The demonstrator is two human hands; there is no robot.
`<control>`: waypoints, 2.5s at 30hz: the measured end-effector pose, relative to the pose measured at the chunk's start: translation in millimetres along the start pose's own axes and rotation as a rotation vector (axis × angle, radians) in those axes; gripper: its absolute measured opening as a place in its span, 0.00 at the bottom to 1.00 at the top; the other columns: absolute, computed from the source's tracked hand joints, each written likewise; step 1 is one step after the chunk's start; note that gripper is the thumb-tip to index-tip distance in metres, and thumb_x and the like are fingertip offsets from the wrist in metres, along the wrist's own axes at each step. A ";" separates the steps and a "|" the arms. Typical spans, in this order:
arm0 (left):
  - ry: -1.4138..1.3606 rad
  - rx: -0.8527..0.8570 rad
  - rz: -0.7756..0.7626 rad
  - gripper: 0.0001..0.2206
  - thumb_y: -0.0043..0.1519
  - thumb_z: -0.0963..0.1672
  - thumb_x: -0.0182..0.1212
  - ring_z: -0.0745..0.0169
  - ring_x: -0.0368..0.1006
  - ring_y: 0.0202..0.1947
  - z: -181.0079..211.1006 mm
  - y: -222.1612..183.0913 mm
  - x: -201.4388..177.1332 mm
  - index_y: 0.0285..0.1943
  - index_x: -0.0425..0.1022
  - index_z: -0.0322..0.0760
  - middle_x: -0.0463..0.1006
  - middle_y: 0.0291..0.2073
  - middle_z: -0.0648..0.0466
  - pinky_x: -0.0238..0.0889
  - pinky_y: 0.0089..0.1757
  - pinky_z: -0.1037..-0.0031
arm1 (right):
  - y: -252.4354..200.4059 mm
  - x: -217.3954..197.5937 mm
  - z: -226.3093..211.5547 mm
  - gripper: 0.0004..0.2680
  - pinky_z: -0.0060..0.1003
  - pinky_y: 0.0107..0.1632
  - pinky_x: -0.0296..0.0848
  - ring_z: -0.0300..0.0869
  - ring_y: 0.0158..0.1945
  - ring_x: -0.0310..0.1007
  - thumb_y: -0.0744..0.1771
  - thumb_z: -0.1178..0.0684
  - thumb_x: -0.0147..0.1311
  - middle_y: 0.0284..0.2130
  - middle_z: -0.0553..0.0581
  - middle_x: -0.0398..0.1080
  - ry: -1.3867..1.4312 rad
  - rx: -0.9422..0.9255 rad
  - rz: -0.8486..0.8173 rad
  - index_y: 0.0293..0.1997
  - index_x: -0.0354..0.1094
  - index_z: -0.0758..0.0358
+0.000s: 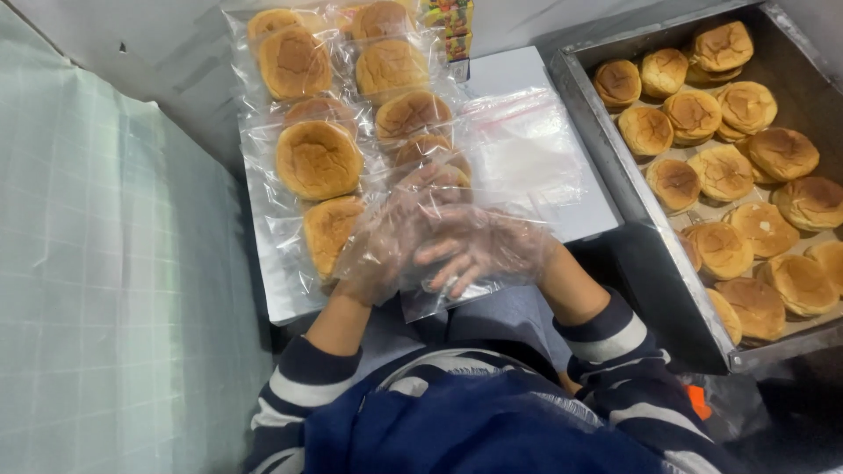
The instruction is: Picking up baked buns from a metal tray and placing them into individual plastic bags for packaging.
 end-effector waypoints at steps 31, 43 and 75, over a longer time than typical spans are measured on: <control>-0.342 -0.121 -0.113 0.11 0.58 0.50 0.44 0.48 0.68 0.43 -61.0 30.9 -41.0 0.34 0.66 0.42 0.71 0.40 0.46 0.63 0.37 0.62 | -99.7 -21.3 -85.0 0.25 0.37 0.31 0.71 0.45 0.22 0.70 0.59 0.33 0.37 0.28 0.65 0.69 -0.577 0.031 1.086 0.53 0.57 0.62; -0.462 -0.231 0.054 0.09 0.56 0.48 0.49 0.50 0.65 0.45 -58.8 23.7 -39.3 0.31 0.70 0.43 0.70 0.39 0.45 0.53 0.52 0.56 | -292.1 1.1 -184.8 0.11 0.17 0.25 0.59 0.29 0.22 0.58 0.67 0.46 0.32 0.22 0.48 0.61 -0.306 -0.713 1.726 0.30 0.58 0.59; -0.408 -0.180 0.128 0.10 0.60 0.47 0.43 0.49 0.69 0.46 -61.2 30.8 -49.8 0.31 0.67 0.40 0.71 0.31 0.48 0.64 0.49 0.57 | -360.9 -48.3 -134.7 0.12 0.43 0.51 0.63 0.51 0.46 0.69 0.54 0.40 0.54 0.36 0.54 0.73 -1.335 1.479 1.602 0.35 0.74 0.46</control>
Point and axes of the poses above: each hand's wrist, its own y-axis towards the middle knuckle, its own x-axis out of the palm, z = x × y, the point moved 9 cm from there along y, towards the middle knuckle
